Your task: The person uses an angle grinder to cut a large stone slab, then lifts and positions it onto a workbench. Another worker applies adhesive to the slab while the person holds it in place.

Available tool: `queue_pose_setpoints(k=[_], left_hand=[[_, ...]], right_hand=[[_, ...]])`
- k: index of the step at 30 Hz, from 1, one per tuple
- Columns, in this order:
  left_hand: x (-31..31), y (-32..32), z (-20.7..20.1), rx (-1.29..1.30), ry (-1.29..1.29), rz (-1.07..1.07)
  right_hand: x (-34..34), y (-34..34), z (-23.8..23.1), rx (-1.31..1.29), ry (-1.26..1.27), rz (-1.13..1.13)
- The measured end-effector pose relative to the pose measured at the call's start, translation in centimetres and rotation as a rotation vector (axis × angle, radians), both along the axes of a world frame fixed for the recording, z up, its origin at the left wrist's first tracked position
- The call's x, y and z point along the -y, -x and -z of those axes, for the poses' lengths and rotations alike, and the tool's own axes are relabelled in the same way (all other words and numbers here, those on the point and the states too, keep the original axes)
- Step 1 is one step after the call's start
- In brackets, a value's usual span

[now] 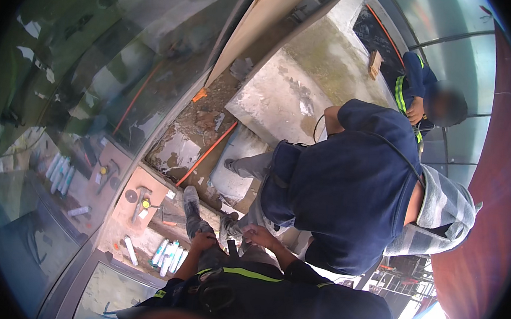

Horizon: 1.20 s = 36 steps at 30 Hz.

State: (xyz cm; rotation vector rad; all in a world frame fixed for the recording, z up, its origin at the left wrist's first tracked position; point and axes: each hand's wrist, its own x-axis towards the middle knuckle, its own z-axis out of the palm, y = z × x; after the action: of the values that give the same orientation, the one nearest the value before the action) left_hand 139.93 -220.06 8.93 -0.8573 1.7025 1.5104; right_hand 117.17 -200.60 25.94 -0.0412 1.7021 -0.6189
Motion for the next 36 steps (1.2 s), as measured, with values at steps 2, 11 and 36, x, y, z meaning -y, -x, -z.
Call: queue_pose_setpoints(k=[2,11,36], left_hand=[[-0.1,-0.1,0.2,-0.046,0.08,-0.011],[-0.7,-1.1,4.0,-0.074,-0.06,-0.093],[11.2,0.6,-0.9,-0.317,0.099,0.675]], right_hand=[[0.5,0.1,-0.2,0.011,0.004,0.01],[-0.1,-0.2,0.2,0.009,-0.061,-0.039],[-13.7,-0.9,1.2,-0.475,-0.15,0.212]])
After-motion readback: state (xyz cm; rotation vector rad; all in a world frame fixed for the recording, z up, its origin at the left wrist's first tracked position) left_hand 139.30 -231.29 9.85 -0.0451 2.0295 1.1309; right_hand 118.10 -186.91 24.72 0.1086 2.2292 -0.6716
